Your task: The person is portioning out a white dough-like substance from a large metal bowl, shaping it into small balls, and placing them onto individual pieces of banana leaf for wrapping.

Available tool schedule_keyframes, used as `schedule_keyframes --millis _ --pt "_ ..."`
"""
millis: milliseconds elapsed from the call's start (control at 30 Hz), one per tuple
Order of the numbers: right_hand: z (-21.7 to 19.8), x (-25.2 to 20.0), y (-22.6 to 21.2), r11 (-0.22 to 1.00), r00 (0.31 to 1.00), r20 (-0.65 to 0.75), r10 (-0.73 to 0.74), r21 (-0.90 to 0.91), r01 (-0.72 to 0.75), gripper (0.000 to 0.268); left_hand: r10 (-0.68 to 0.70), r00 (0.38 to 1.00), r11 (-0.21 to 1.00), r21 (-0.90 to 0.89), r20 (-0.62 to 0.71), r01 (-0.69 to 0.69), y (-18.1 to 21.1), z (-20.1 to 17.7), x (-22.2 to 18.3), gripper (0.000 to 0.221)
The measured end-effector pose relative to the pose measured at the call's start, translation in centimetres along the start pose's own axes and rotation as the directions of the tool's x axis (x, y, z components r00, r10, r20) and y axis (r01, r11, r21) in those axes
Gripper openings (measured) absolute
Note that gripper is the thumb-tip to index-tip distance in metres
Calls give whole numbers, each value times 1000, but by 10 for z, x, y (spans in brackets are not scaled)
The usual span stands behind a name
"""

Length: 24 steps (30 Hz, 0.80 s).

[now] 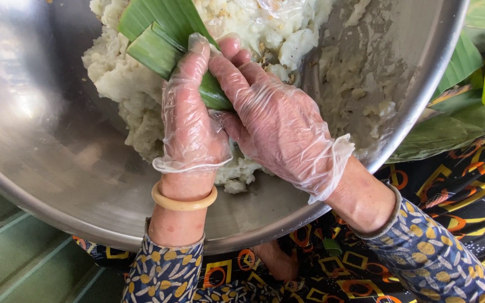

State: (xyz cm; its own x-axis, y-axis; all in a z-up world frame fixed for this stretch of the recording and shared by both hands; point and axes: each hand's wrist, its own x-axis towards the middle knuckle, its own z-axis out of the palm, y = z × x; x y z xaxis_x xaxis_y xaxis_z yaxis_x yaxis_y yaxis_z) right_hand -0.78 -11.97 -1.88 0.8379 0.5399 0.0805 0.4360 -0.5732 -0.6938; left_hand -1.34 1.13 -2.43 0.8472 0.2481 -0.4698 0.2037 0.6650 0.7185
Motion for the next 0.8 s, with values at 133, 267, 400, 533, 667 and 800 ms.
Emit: schedule_keyframes --millis 133,267,400,533,667,800 --pt "0 -1 0 1000 1000 -1 1 -15 -1 77 44 999 999 33 -3 -44 -3 -5 1 30" --pt "0 -1 1 1000 1000 -15 -14 17 14 77 -15 1000 1000 26 0 15 0 1 -1 34" --pt "0 -2 3 1000 1000 -9 -19 22 19 79 57 998 993 102 29 -60 0 1 -2 32" --pt "-2 -1 1 999 1000 -2 -20 38 20 77 27 1000 998 63 5 -27 -3 -3 1 32" --pt "2 -2 3 1000 1000 -7 -13 19 13 78 59 998 995 84 31 -61 -2 -1 -1 32" --pt "3 -2 4 1000 1000 -14 -16 -17 16 77 53 998 994 95 26 -55 -1 0 -3 33"
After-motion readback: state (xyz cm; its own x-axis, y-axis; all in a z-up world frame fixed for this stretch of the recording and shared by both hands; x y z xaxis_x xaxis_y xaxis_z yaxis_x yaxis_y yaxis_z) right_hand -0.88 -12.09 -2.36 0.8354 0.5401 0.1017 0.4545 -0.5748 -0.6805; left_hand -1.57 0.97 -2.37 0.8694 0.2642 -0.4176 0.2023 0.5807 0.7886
